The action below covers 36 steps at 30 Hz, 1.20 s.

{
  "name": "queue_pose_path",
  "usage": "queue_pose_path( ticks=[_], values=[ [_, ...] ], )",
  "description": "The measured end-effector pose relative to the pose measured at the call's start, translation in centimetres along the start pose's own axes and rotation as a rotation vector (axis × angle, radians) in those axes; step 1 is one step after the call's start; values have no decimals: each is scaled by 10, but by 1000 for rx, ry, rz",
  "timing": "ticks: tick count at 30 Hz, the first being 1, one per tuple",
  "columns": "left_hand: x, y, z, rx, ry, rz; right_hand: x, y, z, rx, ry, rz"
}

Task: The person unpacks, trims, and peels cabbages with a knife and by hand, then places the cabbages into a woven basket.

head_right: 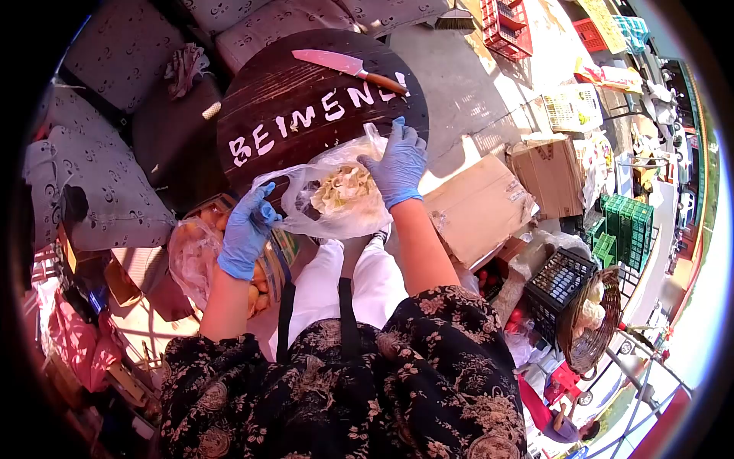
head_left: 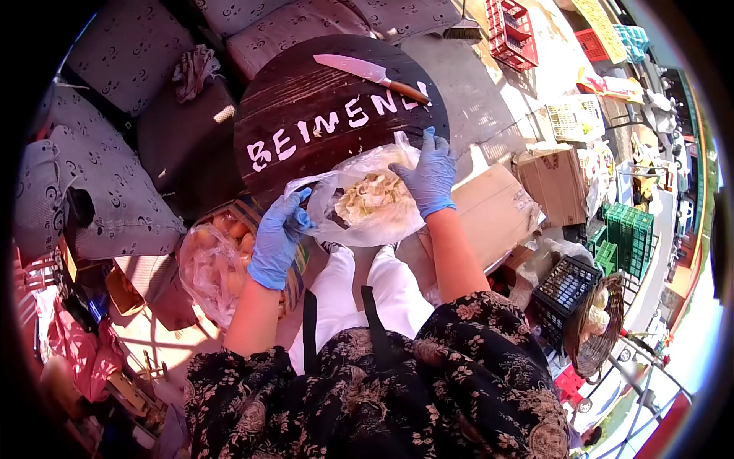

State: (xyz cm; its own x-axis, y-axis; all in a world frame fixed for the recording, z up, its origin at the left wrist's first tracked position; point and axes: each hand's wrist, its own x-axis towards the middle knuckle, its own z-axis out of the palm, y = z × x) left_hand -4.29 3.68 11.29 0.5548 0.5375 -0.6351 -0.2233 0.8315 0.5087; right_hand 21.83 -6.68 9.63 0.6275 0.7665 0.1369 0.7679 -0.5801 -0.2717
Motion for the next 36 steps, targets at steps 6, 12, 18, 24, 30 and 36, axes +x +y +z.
queue_pose_path(
  ticks=[6, 12, 18, 24, 30, 36],
  values=[
    [-49, -20, 52, 176, -102, 122, -35, 21, -11, 774, 25, 175],
    [-125, -71, 138, 343, -66, 342, -87, 92, -97, 796, 117, 358],
    [-186, -116, 221, 322, -502, 252, -168, 159, -223, 1525, 39, 389],
    [-140, -181, 259, 422, -516, -291, -242, 209, -276, 1668, -93, 576],
    [-122, -242, 274, 524, -822, -797, -288, 213, -273, 1583, -189, 674],
    [-126, -267, 268, 915, -1046, -956, -311, 166, -253, 1511, -152, 588]
  ],
)
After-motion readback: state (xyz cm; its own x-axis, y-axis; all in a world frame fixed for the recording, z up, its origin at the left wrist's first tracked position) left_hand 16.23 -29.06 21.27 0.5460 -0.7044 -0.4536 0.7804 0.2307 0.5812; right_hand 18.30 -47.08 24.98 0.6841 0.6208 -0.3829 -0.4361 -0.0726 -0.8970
